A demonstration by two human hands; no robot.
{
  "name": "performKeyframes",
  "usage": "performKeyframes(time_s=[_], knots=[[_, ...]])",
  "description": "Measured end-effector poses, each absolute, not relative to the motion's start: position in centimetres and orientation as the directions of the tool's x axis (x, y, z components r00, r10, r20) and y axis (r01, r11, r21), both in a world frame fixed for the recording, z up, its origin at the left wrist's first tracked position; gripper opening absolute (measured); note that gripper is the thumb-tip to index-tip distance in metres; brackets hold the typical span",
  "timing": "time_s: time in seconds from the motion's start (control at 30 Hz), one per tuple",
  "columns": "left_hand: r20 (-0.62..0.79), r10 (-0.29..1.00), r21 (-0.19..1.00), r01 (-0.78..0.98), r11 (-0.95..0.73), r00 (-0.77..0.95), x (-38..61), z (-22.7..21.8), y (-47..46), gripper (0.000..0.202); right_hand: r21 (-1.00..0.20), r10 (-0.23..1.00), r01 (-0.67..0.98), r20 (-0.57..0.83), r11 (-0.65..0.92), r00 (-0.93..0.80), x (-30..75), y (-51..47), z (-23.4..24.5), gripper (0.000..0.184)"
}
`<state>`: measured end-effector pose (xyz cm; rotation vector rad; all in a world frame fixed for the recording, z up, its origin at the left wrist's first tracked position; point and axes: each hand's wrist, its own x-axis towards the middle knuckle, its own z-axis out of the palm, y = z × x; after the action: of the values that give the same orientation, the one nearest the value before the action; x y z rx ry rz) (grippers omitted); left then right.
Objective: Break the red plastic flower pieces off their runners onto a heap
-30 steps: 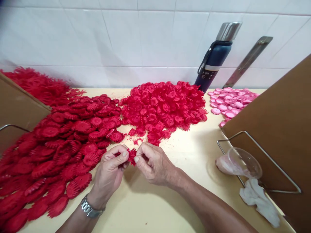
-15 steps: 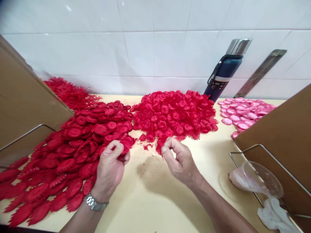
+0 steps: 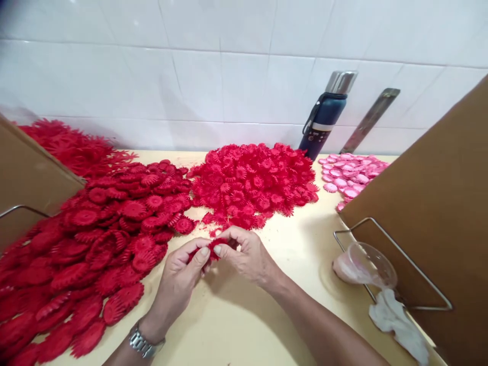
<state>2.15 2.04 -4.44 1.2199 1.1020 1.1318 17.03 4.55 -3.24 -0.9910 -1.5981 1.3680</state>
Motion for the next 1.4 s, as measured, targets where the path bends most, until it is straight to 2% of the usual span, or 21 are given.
performKeyframes(time_s=[0.13, 0.37, 0.47, 0.53, 0.63, 0.73, 0.87, 1.07, 1.17, 1.3, 1.4], knots=[[-0.009, 1.0, 1.0, 0.009, 0.009, 0.009, 2.0, -4.7, 2.0, 0.018, -0.989, 0.966, 0.079, 0.103, 0.124, -0.235, 17.4, 4.8, -3.7, 0.019], [0.042, 0.997, 0.998, 0.056, -0.038, -0.072, 1.7, -4.8, 2.1, 0.017, -0.971, 0.967, 0.217, 0.048, 0.104, -0.249, 17.6, 4.7, -3.8, 0.029], [0.117, 0.992, 0.985, 0.129, -0.111, -0.046, 1.9, -4.0, 1.9, 0.014, -0.958, 0.966, 0.259, 0.061, 0.127, -0.251, 17.4, 4.6, -3.9, 0.037], [0.14, 0.99, 0.98, 0.142, -0.143, 0.03, 2.0, -3.6, 1.9, 0.012, -0.96, 0.959, 0.246, 0.063, 0.134, -0.276, 17.3, 4.6, -4.1, 0.041], [0.071, 0.985, 0.991, 0.103, -0.088, 0.154, 2.2, -3.3, 2.1, 0.012, -0.978, 0.943, 0.181, 0.039, 0.104, -0.33, 17.2, 4.6, -4.6, 0.044], [-0.004, 0.98, 0.998, 0.07, -0.01, 0.201, 2.3, -3.5, 2.3, 0.015, -0.994, 0.924, 0.101, 0.005, 0.047, -0.383, 17.2, 4.7, -4.9, 0.044], [-0.014, 0.993, 1.0, 0.024, 0.012, 0.119, 2.1, -4.2, 2.3, 0.015, -1.0, 0.892, 0.002, 0.02, 0.023, -0.452, 17.2, 4.6, -4.6, 0.039], [0.078, 0.996, 0.987, -0.147, -0.07, 0.046, 2.1, -5.1, 2.2, 0.012, -0.987, 0.888, -0.158, 0.065, -0.009, -0.455, 16.8, 4.4, -4.4, 0.035], [0.046, 0.999, 0.972, -0.232, -0.04, 0.022, 1.9, -4.9, 2.4, 0.012, -0.985, 0.891, -0.17, 0.111, 0.038, -0.44, 17.0, 4.3, -4.7, 0.034], [-0.082, 0.985, 0.921, -0.388, 0.018, -0.149, 1.3, -4.0, 2.9, 0.015, -0.971, 0.905, -0.186, 0.212, 0.152, -0.369, 17.6, 4.6, -4.5, 0.031], [-0.09, 0.991, 0.928, -0.37, 0.048, -0.097, 1.2, -3.7, 3.0, 0.016, -0.978, 0.92, -0.064, 0.209, 0.199, -0.332, 17.8, 4.6, -3.9, 0.026]])
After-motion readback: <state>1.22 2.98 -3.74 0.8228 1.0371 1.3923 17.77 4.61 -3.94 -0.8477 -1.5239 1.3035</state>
